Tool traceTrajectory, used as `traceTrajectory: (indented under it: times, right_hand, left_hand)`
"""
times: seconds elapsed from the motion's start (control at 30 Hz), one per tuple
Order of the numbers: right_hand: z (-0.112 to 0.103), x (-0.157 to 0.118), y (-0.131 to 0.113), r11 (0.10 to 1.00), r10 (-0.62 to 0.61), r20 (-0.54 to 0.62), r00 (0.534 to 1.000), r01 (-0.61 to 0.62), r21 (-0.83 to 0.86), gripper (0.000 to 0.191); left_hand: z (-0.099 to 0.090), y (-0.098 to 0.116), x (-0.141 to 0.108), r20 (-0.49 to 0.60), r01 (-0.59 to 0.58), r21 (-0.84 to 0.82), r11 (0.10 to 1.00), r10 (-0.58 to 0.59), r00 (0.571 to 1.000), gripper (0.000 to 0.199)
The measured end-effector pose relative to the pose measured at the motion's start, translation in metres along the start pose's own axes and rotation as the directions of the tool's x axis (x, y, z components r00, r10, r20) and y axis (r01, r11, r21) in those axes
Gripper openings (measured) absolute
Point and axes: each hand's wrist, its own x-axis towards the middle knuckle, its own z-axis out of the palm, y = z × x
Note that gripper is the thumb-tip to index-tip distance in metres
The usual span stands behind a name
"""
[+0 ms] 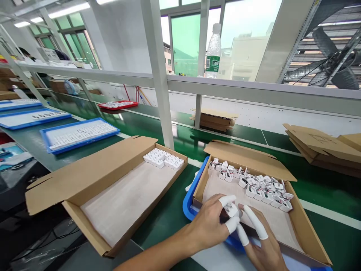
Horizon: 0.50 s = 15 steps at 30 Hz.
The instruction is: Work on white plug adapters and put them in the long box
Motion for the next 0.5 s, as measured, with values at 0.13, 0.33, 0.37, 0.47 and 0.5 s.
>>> traceTrajectory:
  times: [0.13, 0.33, 0.37, 0.47, 0.5]
  right_hand:
    - [0.001, -0.001, 0.000, 1.000, -0.006, -0.033, 0.999, 0.005, -0.022, 0.072]
    - [0.006, -0.002, 0.006, 0.999, -0.042, -0.052, 0.998, 0.041, -0.025, 0.071]
    - [0.007, -0.003, 0.006, 0.998, -0.052, -0.055, 0.997, 0.050, -0.027, 0.072]
    - [0.012, -0.006, 0.008, 0.998, -0.054, -0.029, 0.998, 0.053, -0.025, 0.071]
    - [0.013, -0.008, 0.009, 0.999, -0.044, -0.011, 0.999, 0.043, -0.024, 0.071]
  left_hand:
    - [-0.050, 0.018, 0.000, -0.008, -0.051, 0.125, 0.991, 0.052, 0.999, 0.033]
    - [-0.176, 0.010, 0.020, -0.228, 0.223, 0.493, 0.841, -0.122, 0.966, 0.027]
    - [-0.195, 0.000, 0.027, -0.286, 0.335, 0.527, 0.781, -0.208, 0.935, 0.032]
    - [-0.236, -0.039, 0.048, -0.378, 0.477, 0.574, 0.665, -0.302, 0.875, 0.034]
    - [-0.243, -0.054, 0.054, -0.392, 0.514, 0.582, 0.630, -0.336, 0.856, 0.032]
